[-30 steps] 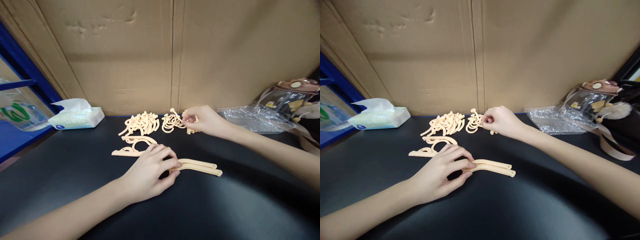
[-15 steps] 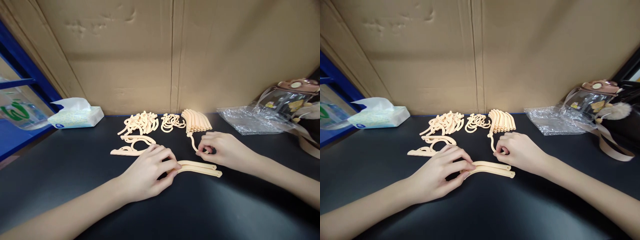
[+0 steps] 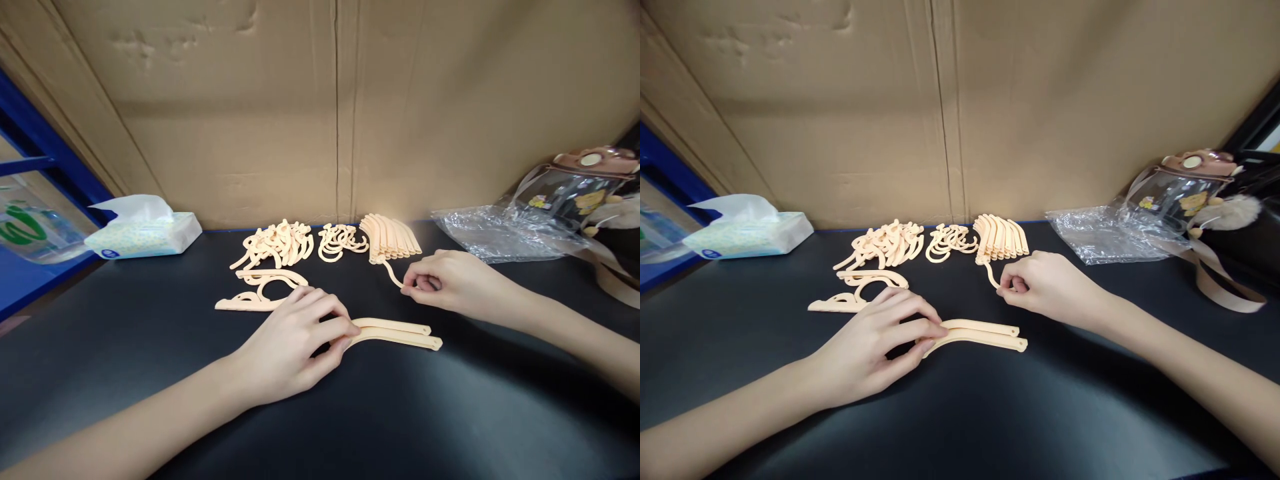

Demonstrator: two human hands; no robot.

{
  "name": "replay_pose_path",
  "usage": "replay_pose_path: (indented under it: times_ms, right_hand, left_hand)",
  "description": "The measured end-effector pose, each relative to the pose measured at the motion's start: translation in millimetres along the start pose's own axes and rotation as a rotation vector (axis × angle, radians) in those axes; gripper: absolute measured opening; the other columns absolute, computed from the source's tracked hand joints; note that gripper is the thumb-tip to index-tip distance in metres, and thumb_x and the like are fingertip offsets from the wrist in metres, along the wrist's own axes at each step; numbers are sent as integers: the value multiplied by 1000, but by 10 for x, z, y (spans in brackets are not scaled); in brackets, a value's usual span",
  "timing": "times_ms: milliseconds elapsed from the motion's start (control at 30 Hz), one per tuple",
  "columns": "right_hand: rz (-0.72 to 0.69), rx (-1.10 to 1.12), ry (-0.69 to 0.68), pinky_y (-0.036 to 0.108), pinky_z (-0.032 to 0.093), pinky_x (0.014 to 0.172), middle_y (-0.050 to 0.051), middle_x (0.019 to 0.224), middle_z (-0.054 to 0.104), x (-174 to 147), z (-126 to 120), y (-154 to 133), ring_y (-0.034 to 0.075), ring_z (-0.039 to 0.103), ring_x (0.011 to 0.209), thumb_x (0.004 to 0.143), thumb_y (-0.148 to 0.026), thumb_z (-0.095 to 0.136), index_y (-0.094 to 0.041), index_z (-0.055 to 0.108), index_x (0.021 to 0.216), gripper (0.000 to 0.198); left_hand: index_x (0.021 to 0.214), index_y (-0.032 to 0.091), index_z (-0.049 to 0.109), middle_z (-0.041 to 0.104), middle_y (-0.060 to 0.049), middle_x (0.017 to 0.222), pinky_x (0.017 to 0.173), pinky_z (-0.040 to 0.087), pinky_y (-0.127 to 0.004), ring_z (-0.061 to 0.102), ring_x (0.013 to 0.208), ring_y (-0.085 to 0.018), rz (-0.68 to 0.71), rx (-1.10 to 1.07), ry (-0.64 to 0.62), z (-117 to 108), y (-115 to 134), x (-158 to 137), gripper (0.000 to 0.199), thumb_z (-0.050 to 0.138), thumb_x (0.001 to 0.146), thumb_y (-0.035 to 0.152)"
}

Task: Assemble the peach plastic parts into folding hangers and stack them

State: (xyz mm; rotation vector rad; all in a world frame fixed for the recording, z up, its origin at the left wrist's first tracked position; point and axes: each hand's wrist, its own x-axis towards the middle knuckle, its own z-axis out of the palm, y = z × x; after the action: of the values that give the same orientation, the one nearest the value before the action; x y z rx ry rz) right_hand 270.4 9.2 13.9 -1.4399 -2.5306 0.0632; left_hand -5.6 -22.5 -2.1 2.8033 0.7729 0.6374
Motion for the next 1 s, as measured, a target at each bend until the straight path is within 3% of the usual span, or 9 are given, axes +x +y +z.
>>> replay_pose_path:
  times_ms: [233,1000]
  right_hand:
    - [54,-40,-65,26,31,54,-5,51,57,-8,63,-81,12,52,52,85,-32,57,-23,62,66,21]
    - [-72,-97,113,24,36,57,-4,49,54,-4,165,-152,13,53,54,86,-44,61,-21,59,61,34]
  left_hand:
    - [102,23,66,64,-2,97,84,35,-33,55,87,-16,-11,1,-16,10,-11,7,20,49,94,17]
    - [110,17,57,68,-2,98,85,37,-32,57,88,-16,13,39,36,8,21,-20,18,50,93,16]
